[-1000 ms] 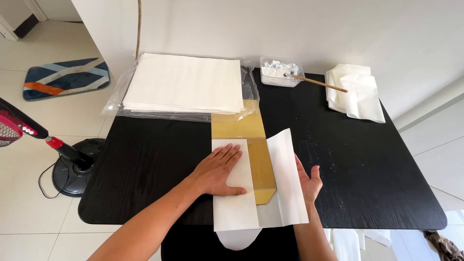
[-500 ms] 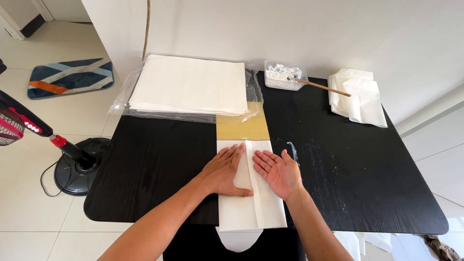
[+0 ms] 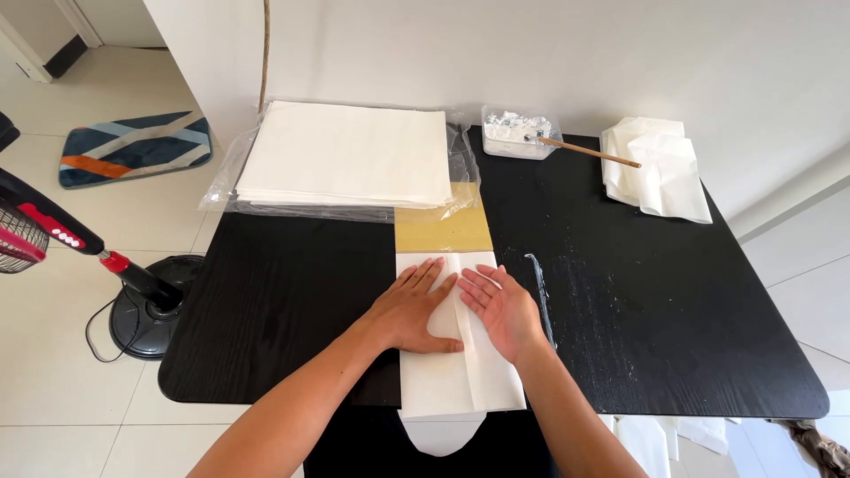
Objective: Applying glue to a paper sheet and folding it around a template to create a paper bag.
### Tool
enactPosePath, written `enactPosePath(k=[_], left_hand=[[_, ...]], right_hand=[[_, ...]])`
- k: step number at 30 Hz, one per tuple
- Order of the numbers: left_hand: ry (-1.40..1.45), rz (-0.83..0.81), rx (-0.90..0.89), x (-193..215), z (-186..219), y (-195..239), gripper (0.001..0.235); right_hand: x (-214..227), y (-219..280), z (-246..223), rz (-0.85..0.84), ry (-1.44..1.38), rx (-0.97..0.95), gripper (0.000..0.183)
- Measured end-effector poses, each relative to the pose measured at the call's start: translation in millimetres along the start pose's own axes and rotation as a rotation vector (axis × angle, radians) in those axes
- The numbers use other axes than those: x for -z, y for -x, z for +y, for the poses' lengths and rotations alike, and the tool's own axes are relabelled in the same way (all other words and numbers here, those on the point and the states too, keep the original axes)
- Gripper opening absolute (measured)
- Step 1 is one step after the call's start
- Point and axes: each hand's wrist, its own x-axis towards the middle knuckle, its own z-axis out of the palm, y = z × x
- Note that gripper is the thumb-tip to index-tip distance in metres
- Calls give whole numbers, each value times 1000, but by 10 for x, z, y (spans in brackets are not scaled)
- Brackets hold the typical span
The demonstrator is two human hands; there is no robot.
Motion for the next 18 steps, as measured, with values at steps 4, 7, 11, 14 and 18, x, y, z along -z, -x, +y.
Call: enactPosePath(k=[4, 7, 11, 14, 18], left_hand=[[7, -9, 2, 18, -36, -18, 117], [81, -30, -111, -16, -108, -57, 109], [30, -75, -73, 2, -47, -44, 117], [-21, -58, -49, -20, 16, -41, 128], [-78, -70, -16, -26, 74, -44, 135]], right_hand=[[238, 505, 18, -85, 470, 316, 43], [534, 880, 106, -273, 1269, 715, 54], [819, 1065, 393, -193, 1643, 600, 64], [952, 1027, 541, -151, 1649, 734, 52], [992, 979, 666, -192, 1593, 1051, 24]])
